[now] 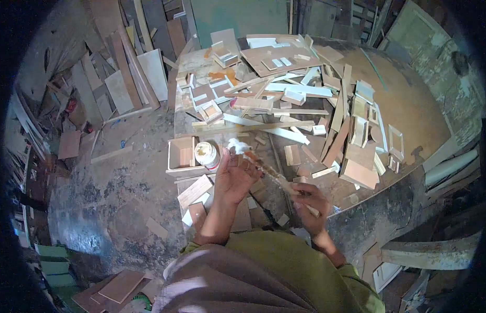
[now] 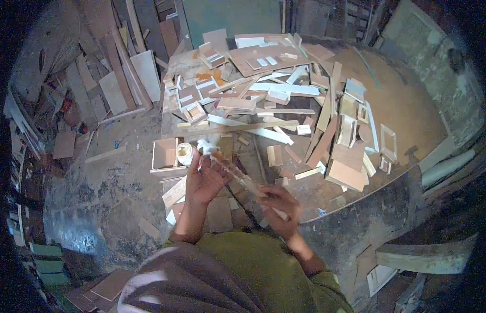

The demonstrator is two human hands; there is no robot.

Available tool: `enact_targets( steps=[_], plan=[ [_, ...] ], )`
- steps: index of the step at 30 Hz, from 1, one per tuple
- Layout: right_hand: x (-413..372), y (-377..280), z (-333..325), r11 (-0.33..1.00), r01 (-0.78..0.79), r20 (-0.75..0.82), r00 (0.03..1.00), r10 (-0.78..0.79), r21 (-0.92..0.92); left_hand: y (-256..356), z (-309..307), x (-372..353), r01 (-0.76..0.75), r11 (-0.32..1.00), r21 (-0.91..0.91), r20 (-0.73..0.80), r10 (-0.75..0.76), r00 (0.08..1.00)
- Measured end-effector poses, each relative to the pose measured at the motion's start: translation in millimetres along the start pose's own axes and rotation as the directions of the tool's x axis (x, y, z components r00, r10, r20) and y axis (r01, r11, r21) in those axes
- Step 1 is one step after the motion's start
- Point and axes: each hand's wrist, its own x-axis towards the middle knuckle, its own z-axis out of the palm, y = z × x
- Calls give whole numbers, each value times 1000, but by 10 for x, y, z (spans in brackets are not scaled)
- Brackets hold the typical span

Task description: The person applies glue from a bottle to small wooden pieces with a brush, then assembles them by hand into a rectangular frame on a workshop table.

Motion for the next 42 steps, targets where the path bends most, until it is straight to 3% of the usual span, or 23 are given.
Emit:
enact_targets(
  steps=[2,5,8,10,14,20,23,25,28,37,42],
  plan=[
    [15,-21,55,999,13,20,1000,-13,39,-3,1,-1,5,1000,-9,13,-5,1000],
    [-27,101,8,996,-27,-13,1000,26,-89,-6,-19,2,16,999,-36,8,-16,1000],
    [-27,58,39,999,29,-21,999,-28,40,3,-68,14,21,998,-61,15,-20,1000],
    [-16,54,48,1000,10,2,1000,-10,2,18,-115,21,42,996,-80,59,-37,998],
    [-33,156,33,996,19,-40,999,-22,-82,-11,-45,4,14,997,-76,-14,-15,1000],
    [-63,128,39,998,15,42,999,-12,-68,-11,-90,15,3,998,-67,-36,-5,999],
    [-80,49,86,999,-36,10,999,36,-11,-18,-50,10,-28,999,-42,-63,25,998],
    [-84,61,63,998,12,18,1000,-11,-54,-36,40,-7,-44,998,-50,-119,37,992],
    [-55,33,74,997,64,25,998,-63,-39,-21,-43,12,-28,993,-116,-81,19,997],
    [-83,-30,59,999,10,53,999,-8,-31,-40,10,-6,-48,998,28,-86,50,995],
    [-86,121,25,989,97,54,994,-91,-109,-30,16,-36,-33,995,-90,-68,27,997]
  ],
)
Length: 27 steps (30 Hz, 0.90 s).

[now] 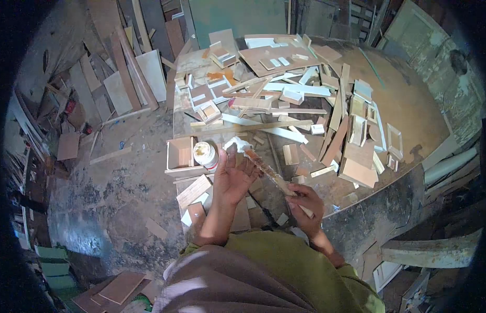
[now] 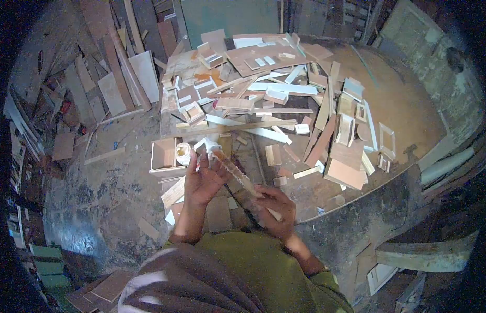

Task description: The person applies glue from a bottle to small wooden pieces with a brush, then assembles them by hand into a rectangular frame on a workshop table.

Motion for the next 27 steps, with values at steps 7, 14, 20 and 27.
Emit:
enact_targets(
  steps=[7,14,20,27],
  plan=[
    [-13,-79,35,984,-94,-4,995,96,149,1,-45,25,-4,1000,19,19,4,1000],
    [18,-74,-22,992,-126,-41,991,127,24,10,-58,34,21,1000,-7,28,-21,999],
    [60,-53,-7,997,-67,3,998,68,-25,1,-34,29,25,1000,-10,-4,-25,1000],
    [41,-58,7,998,-62,32,998,62,7,11,-66,51,22,1000,-9,16,-22,1000]
  ],
)
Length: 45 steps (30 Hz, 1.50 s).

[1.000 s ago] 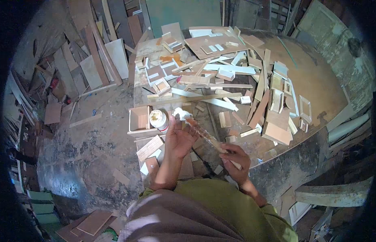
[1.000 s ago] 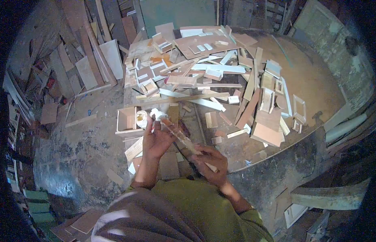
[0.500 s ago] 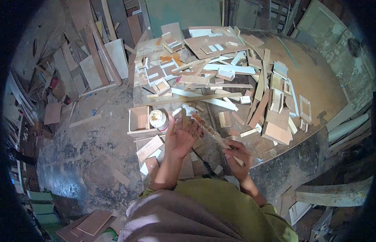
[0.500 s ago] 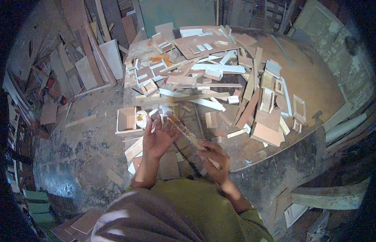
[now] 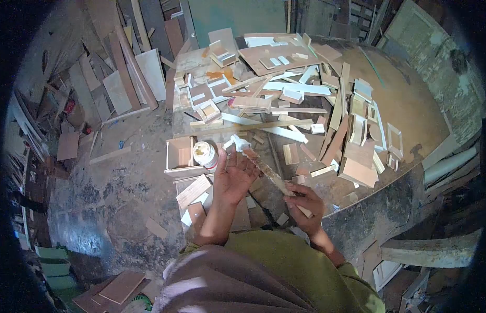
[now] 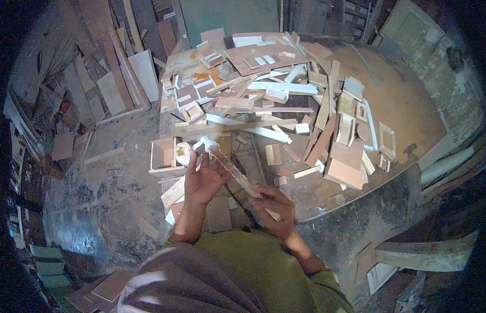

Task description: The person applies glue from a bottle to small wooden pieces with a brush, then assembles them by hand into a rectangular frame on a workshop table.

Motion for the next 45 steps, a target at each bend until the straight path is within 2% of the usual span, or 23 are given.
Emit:
enact_targets(
  steps=[2,5,8,11,14,17,18,19,20,23,29,31,35,38,43,45],
  plan=[
    [-27,58,30,999,32,4,999,-33,39,6,1,4,-3,1000,-9,-3,3,1000],
    [43,-12,-4,987,154,94,984,-149,-51,6,3,-6,-9,1000,-6,-25,9,1000],
    [66,-40,-29,971,223,182,962,-205,-86,15,-43,4,-9,1000,3,-41,9,999],
    [88,-32,-35,966,247,206,952,-227,-74,26,-73,12,5,1000,-5,-19,-5,1000],
    [32,-21,-27,987,87,59,995,-79,-135,30,-67,4,19,1000,-22,-2,-19,1000],
    [15,135,-30,991,-133,-239,962,130,5,20,-70,4,-5,999,-41,-18,4,1000],
    [67,92,-34,922,-219,-293,902,316,319,19,-77,12,-13,999,-33,-3,13,1000],
    [162,9,-45,756,-251,-283,819,499,605,13,-84,22,-19,999,-25,14,19,1000],
    [218,-35,-55,512,-226,-211,722,659,829,2,-91,30,-22,999,-27,28,23,999],
    [211,184,-68,351,-299,-109,605,789,887,-7,-110,45,-38,999,-19,66,39,997],
    [119,330,-22,182,-315,44,594,803,931,-12,-185,67,-39,999,-8,138,39,990],
    [105,353,5,163,-315,70,614,786,935,-1,-224,77,-11,1000,-20,206,15,978],
    [109,365,43,138,-316,96,623,776,939,-37,-179,65,-16,1000,-26,185,20,983],
    [114,399,39,132,-293,74,597,798,947,-44,-145,57,-19,999,-29,160,24,987],
    [182,334,49,216,-284,4,614,789,934,-61,-108,39,-8,999,-36,65,10,998],
    [187,329,47,244,-288,-25,598,801,926,-57,-117,48,-9,1000,-24,72,11,997]
  ],
)
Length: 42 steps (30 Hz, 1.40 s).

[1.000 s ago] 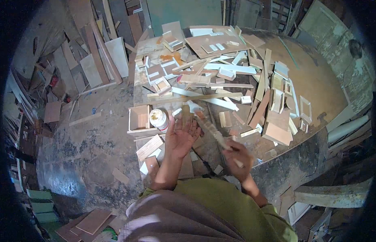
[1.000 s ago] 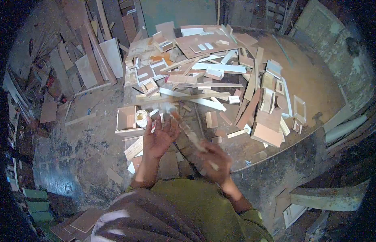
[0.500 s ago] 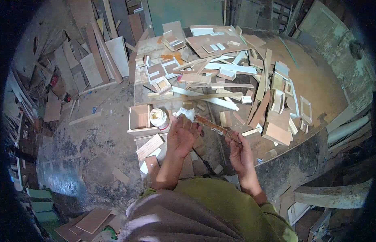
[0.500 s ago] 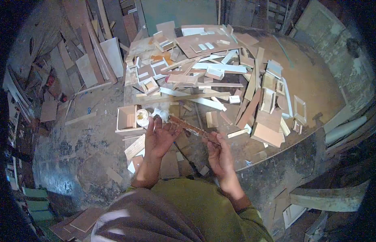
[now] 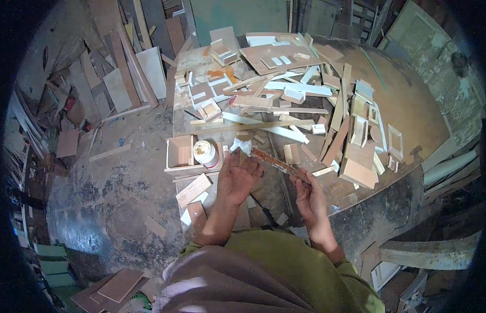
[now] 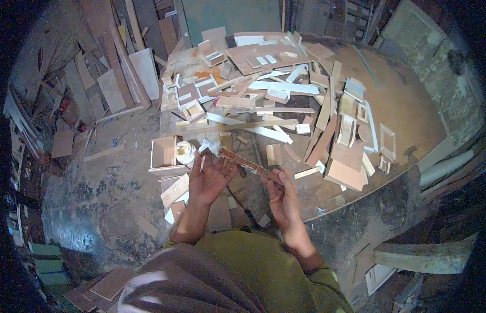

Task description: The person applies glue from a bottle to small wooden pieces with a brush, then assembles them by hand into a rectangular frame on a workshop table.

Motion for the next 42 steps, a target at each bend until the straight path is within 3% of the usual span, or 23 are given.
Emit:
enact_targets(
  steps=[5,14,22,28,42],
  plan=[
    [23,-24,-3,1000,22,-56,998,-23,-13,8,-24,9,0,1000,-24,-5,0,1000],
    [-60,-21,25,999,-47,54,997,48,-24,12,-41,18,-2,1000,20,3,2,1000],
    [-20,-32,29,1000,-1,9,1000,1,13,-15,45,4,-4,999,-40,-68,2,998],
    [-14,43,-35,998,-26,43,999,24,51,-8,-3,-3,38,997,-62,63,-35,997],
    [29,14,-112,999,-47,54,997,46,20,-2,21,-27,36,994,-100,62,-30,998]
  ],
)
